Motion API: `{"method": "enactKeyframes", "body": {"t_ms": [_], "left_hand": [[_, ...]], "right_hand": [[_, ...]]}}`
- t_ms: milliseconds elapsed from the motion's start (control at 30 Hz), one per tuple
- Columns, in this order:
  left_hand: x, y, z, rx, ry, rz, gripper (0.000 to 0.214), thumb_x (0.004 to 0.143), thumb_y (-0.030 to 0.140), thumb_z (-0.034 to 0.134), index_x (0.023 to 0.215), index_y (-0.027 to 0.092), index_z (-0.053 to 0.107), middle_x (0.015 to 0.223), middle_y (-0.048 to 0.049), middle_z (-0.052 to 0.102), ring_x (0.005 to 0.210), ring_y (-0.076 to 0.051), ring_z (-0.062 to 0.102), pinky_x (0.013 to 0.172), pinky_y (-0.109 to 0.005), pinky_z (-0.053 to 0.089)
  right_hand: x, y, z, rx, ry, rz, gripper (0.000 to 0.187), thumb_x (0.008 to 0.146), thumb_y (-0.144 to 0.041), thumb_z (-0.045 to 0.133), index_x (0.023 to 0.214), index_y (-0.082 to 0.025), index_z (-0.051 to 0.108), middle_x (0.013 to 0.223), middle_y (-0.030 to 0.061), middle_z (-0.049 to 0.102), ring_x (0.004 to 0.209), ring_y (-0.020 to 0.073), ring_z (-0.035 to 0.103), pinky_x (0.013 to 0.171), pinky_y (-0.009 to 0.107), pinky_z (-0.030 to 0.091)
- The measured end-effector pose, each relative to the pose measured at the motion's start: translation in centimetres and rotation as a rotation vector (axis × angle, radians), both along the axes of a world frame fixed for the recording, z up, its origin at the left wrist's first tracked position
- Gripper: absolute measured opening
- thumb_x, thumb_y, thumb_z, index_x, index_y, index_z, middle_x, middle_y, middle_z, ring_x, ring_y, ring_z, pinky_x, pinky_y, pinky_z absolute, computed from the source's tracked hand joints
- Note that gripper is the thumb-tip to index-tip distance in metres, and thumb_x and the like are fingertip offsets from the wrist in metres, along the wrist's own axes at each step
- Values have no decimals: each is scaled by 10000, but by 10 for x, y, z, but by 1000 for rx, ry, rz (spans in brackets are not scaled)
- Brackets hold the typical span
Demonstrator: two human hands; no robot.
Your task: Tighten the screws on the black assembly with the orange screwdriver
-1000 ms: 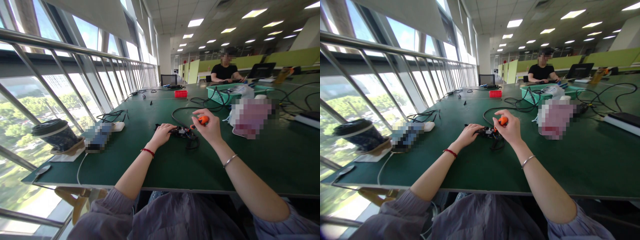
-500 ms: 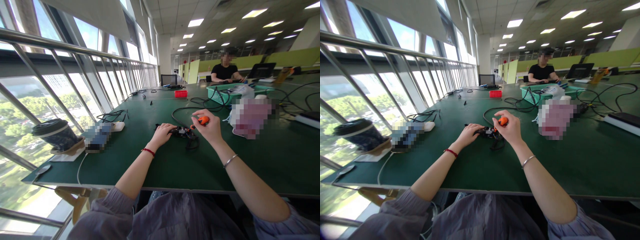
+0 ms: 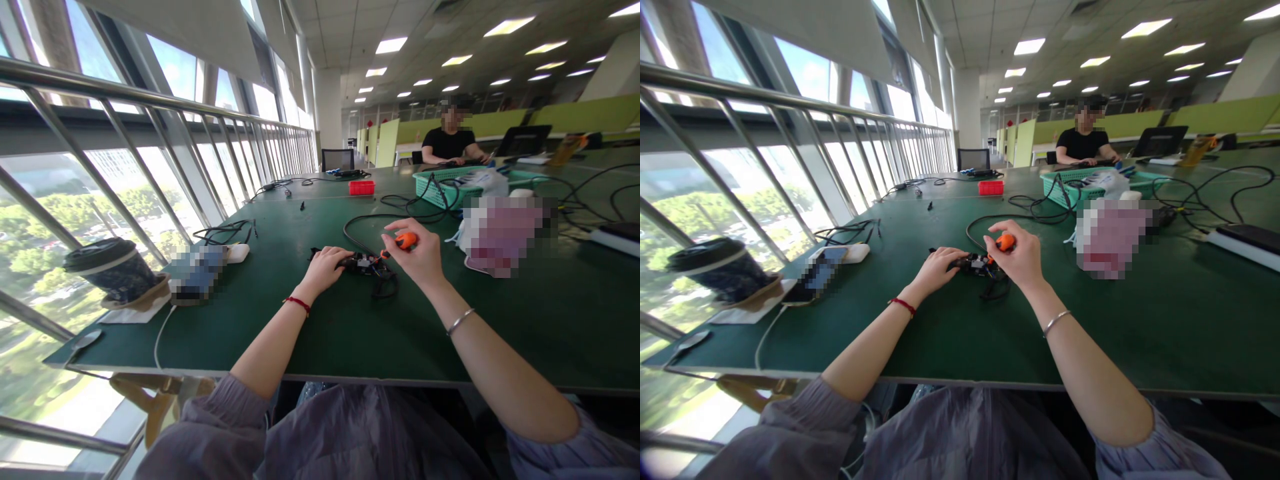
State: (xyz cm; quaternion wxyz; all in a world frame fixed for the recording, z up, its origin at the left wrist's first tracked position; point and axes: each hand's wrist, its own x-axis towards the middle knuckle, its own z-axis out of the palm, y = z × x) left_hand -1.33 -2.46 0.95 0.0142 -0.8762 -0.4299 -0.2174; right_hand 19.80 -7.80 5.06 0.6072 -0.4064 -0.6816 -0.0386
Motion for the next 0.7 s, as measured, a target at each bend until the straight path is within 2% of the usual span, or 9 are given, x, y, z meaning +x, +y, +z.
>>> {"method": "enactKeyframes", "body": {"t_ms": [100,267,500,600,700], "left_hand": [[0,0,0,3,6,2,431,845,128,532,1257,242,587,1259,-34,616,1179,-252,501,1011,-423,430],[1,-2,1,1,7,9,441,840,116,531,1258,244,584,1260,-28,614,1183,-245,501,1011,-408,433],[-2,1,-3,23,-2,36,417,847,164,565,1261,220,577,1290,-63,566,1196,-246,491,1036,-401,416],[-3,1,-3,34,14,62,414,850,196,586,1263,222,572,1283,-58,573,1203,-251,485,1057,-412,388],[-4,1,-4,49,30,87,427,854,227,602,1278,216,557,1295,-55,576,1225,-247,473,1106,-417,326]], "right_hand": [[0,0,-1,-4,-2,5,156,767,-322,637,876,-211,620,671,-6,606,540,135,541,537,265,424],[-1,2,-2,14,15,69,274,776,-297,615,1034,-211,585,765,3,632,644,151,598,622,271,480],[1,2,-1,-41,11,-14,151,788,-352,619,833,-208,624,663,-12,617,501,111,506,528,253,400],[1,2,-1,-32,12,6,190,779,-333,626,920,-208,617,674,-15,611,523,120,520,543,255,418],[-1,2,-2,4,16,64,262,776,-294,612,1023,-210,589,744,0,634,632,152,592,620,274,471]]}}
